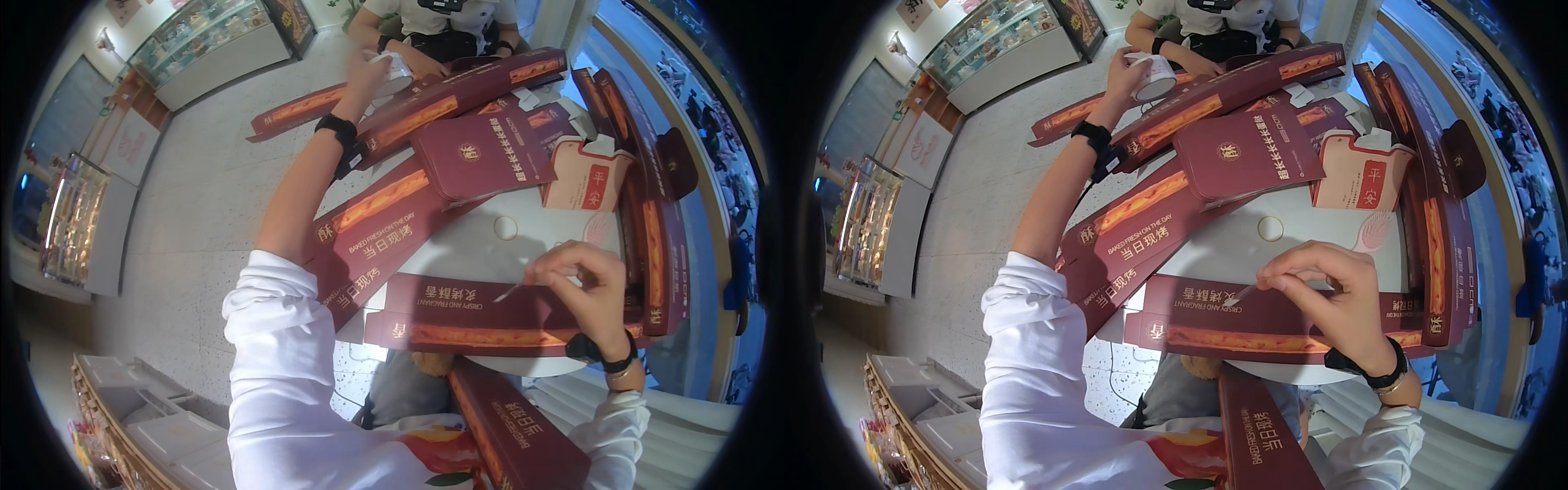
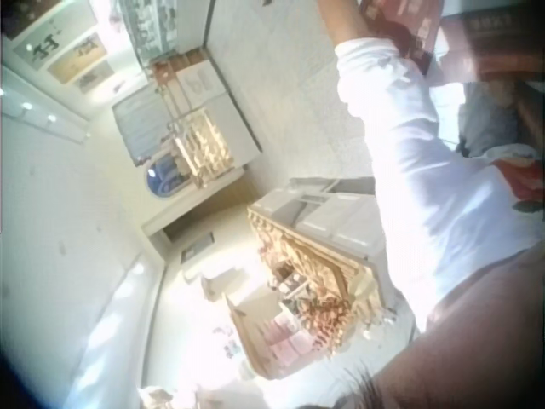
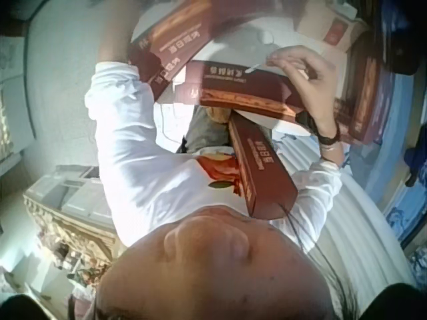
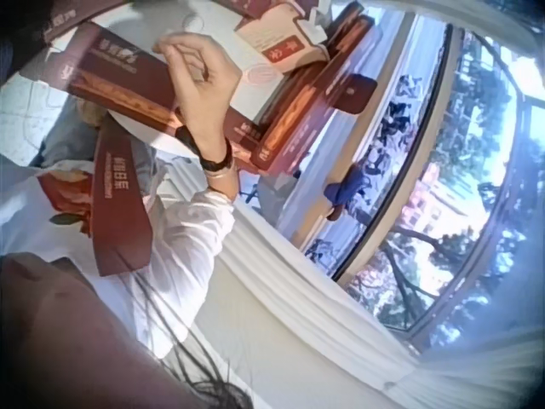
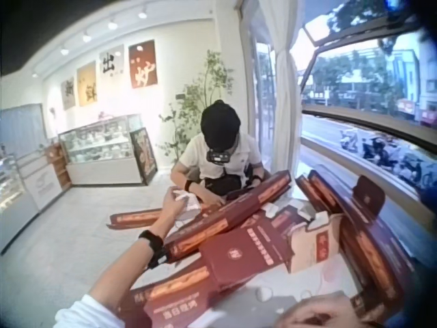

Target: The person assembles multiple long, flat, maroon cardboard boxes by folding the flaps and securing them with adhesive tape. The person works at a table, handling the boxes one at a time, folding the sides, and applying tape to close them.

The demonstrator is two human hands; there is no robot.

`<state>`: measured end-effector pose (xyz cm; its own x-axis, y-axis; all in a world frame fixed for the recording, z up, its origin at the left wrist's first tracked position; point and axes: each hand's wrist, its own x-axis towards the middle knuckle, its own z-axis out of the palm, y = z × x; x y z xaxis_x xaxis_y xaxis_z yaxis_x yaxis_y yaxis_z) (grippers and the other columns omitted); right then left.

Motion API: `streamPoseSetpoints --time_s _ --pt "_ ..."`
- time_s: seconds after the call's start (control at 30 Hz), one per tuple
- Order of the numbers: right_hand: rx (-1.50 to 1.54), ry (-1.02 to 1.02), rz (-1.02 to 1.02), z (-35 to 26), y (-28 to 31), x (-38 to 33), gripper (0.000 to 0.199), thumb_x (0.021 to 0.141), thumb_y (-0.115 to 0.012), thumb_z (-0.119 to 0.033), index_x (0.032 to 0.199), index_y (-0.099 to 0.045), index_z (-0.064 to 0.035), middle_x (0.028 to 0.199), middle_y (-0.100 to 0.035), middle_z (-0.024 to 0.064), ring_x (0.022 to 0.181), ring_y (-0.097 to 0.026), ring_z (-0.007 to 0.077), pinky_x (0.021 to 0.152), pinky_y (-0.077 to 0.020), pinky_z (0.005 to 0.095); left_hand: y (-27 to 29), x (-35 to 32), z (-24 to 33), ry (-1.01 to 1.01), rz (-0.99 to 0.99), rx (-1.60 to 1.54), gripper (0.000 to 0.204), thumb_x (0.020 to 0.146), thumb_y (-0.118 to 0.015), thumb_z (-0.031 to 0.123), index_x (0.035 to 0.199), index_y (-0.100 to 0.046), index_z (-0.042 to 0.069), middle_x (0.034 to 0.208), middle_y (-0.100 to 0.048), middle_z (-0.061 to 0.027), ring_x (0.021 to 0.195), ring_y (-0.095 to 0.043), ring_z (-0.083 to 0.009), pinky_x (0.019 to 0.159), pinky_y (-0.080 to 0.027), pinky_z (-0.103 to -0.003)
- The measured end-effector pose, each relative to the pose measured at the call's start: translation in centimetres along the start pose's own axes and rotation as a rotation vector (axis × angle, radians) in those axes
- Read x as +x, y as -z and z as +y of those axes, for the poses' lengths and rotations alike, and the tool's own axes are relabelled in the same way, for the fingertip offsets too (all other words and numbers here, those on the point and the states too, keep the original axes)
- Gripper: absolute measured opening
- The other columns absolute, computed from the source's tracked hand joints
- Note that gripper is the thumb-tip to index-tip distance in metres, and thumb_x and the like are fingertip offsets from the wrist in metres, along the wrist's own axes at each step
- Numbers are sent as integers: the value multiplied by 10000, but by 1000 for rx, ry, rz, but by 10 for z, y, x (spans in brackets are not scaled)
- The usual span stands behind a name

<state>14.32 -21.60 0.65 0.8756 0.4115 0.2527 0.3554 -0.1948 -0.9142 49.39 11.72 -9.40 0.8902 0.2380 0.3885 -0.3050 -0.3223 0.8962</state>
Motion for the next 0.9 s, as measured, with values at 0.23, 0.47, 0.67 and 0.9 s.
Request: streamPoseSetpoints --time_s 0.23,0.47,0.67,0.9 --pt "-5 -25 -76 7 -2 0 154 800 -640 137 918 -651 40 894 -692 114 850 -702 186 742 -580 262 -44 -9 -29 -325 -4 281 258 753 -745 102 968 -618 37 859 -675 -74 790 -640 -169 736 -501 -301" --pt "42 17 -49 16 1 2 146 805 -652 116 929 -640 41 908 -689 112 858 -702 193 742 -585 273 -44 -9 -31 -349 117 396 268 707 -775 98 908 -613 26 818 -679 -101 778 -666 -209 722 -514 -327" --pt "72 58 -60 22 -4 0 149 807 -655 109 935 -636 34 910 -686 116 850 -701 193 738 -585 275 -49 -10 -31 -109 -231 479 295 786 -694 117 1055 -584 66 917 -704 -150 859 -675 -227 762 -513 -326" --pt "92 -49 40 21 2 -1 131 818 -656 73 936 -659 17 909 -681 84 852 -687 177 764 -558 277 -28 -3 -29 -100 -453 388 451 889 -628 230 1274 -474 51 1162 -623 -193 972 -638 -255 834 -498 -356"
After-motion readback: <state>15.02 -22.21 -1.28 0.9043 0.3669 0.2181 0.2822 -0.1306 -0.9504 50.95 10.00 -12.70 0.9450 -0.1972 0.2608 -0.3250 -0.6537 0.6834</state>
